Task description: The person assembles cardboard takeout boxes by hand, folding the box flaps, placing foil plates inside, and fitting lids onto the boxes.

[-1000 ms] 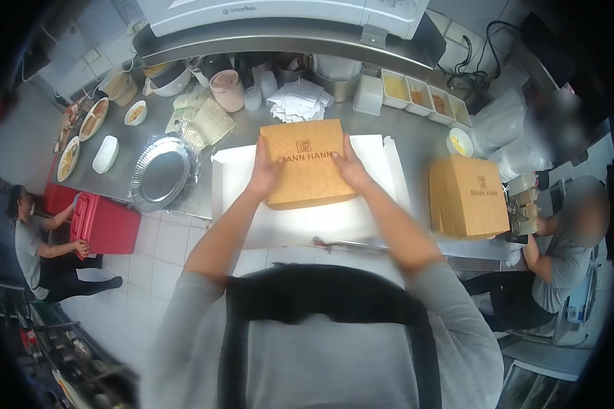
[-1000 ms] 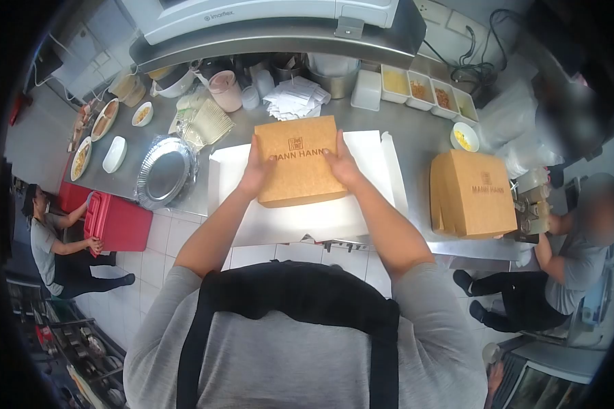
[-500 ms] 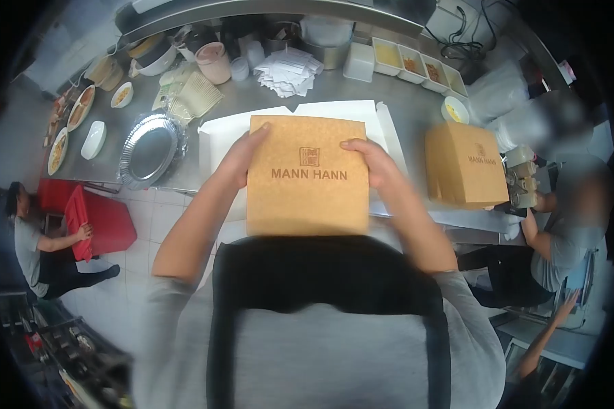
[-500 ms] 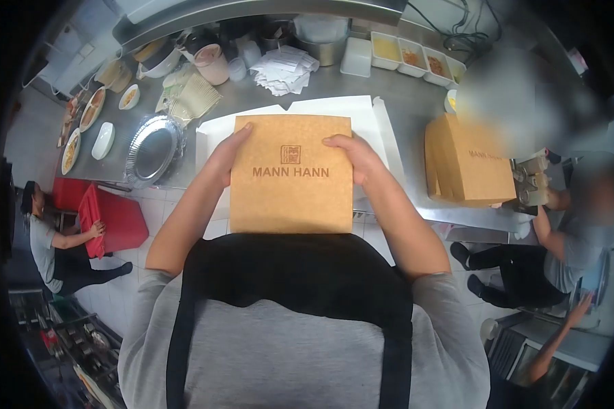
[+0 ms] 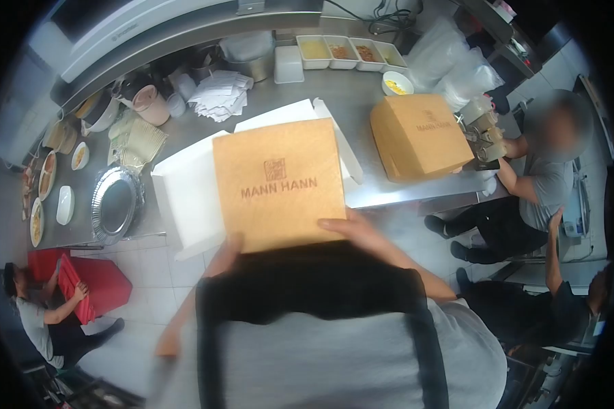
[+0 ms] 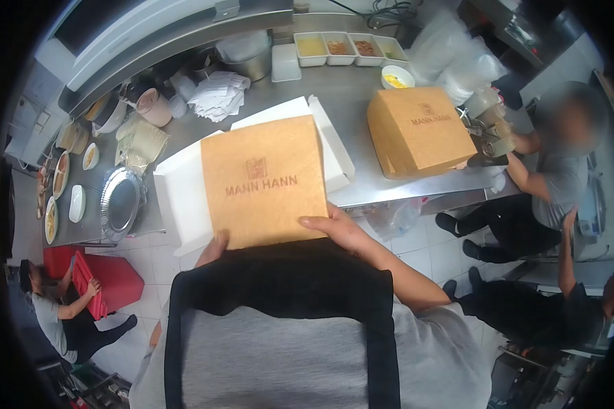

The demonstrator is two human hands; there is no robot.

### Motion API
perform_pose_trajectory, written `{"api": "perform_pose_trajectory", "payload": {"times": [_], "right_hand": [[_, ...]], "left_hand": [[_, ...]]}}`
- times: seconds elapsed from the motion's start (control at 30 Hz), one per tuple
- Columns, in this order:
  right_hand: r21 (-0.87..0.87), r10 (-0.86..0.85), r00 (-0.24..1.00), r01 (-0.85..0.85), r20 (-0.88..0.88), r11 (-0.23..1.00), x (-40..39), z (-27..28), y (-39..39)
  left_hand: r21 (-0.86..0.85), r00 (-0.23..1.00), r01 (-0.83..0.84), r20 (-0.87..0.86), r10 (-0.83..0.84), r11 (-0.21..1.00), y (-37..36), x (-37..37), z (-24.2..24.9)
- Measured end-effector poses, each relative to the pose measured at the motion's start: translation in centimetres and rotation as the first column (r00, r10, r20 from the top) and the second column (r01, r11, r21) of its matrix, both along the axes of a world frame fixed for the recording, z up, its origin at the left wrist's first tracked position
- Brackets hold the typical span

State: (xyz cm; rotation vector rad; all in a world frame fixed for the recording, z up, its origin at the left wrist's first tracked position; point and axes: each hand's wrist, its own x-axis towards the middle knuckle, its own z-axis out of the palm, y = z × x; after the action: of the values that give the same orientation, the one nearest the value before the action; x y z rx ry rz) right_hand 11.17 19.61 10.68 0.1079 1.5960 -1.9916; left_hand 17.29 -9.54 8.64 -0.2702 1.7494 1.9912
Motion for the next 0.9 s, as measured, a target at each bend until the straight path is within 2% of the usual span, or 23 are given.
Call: {"api": "perform_pose_trajectory", "payload": {"times": [0.03, 0.1, 0.13, 0.2, 0.23, 0.27, 0.3, 0.33, 0.43, 0.53, 0.63, 0.67, 0.7, 0.73, 0.77, 0.83, 0.9], "right_hand": [[0.023, -0.112, 0.992, 0.114, -0.063, 0.993, -0.1, 0.2, 0.7], [0.033, -0.362, 0.899, 0.381, -0.247, 0.924, -1.3, 1.1, 3.1], [0.008, -0.489, 0.795, 0.526, -0.358, 0.85, -2.8, 2.5, 5.7], [0.085, -0.596, 0.709, 0.668, -0.377, 0.74, -5.7, 6.7, 12.2], [-0.09, -0.575, 0.693, 0.602, -0.434, 0.793, -6.9, 8.4, 15.4], [-0.051, -0.512, 0.761, 0.539, -0.397, 0.841, -8.6, 8.4, 21.0], [-0.092, -0.457, 0.808, 0.457, -0.372, 0.885, -9.9, 9.0, 24.8], [-0.04, -0.47, 0.819, 0.485, -0.329, 0.874, -11.0, 9.5, 27.8], [0.035, -0.441, 0.87, 0.459, -0.22, 0.888, -13.6, 8.0, 33.4], [0.389, -0.308, 0.933, 0.358, -0.186, 0.849, -16.5, 1.7, 38.5], [0.707, -0.238, 0.923, 0.384, -0.302, 0.594, -17.2, 1.7, 37.7], [0.86, 0.067, 0.865, 0.482, -0.498, 0.17, -16.7, 2.6, 37.1], [0.757, 0.204, 0.741, 0.654, -0.64, 0.0, -15.9, 3.3, 35.8], [0.583, 0.365, 0.584, 0.803, -0.725, -0.126, -15.4, 3.8, 34.5], [0.356, 0.533, 0.403, 0.914, -0.744, -0.194, -14.9, 4.5, 32.6], [0.17, 0.469, 0.087, 0.976, -0.879, 0.138, -12.0, 8.3, 23.2], [0.264, 0.43, 0.043, 0.843, -0.902, 0.469, -10.7, 6.9, 17.5]], "left_hand": [[0.059, 0.997, 0.033, 0.069, -0.037, 0.998, 0.9, -1.5, 1.3], [0.023, 0.963, 0.267, -0.052, -0.266, 0.963, 2.7, -5.5, 0.1], [-0.02, 0.926, 0.326, -0.196, -0.324, 0.945, 4.7, -7.1, 1.3], [-0.058, 0.83, 0.388, -0.411, -0.376, 0.92, 9.5, -9.5, 4.7], [-0.043, 0.794, 0.395, -0.486, -0.365, 0.918, 11.2, -10.5, 5.8], [-0.102, 0.772, 0.368, -0.52, -0.365, 0.924, 12.3, -11.2, 6.0], [-0.16, 0.749, 0.335, -0.554, -0.365, 0.929, 13.2, -11.8, 6.1], [-0.214, 0.724, 0.295, -0.585, -0.364, 0.931, 13.8, -12.1, 6.1], [-0.22, 0.812, 0.214, -0.501, -0.298, 0.952, 13.2, -12.5, 3.4], [-0.216, 0.892, 0.097, -0.415, -0.181, 0.972, 11.6, -11.8, 1.6], [-0.337, 0.841, -0.111, -0.533, -0.092, 0.935, 8.9, -10.3, -0.2], [-0.351, 0.841, -0.182, -0.54, -0.04, 0.919, 7.6, -9.8, -1.2], [-0.496, 0.801, -0.188, -0.577, -0.16, 0.848, 5.7, -9.3, -1.5], [-0.628, 0.76, -0.209, -0.587, -0.279, 0.75, 3.6, -8.6, -1.8], [-0.741, 0.724, -0.239, -0.567, -0.393, 0.628, 2.1, -7.6, -2.0], [-0.815, 0.785, -0.172, -0.452, -0.423, 0.553, -0.2, -5.7, -2.2], [-0.866, 0.809, -0.041, -0.322, -0.492, 0.499, -3.3, -4.9, -4.4]]}}
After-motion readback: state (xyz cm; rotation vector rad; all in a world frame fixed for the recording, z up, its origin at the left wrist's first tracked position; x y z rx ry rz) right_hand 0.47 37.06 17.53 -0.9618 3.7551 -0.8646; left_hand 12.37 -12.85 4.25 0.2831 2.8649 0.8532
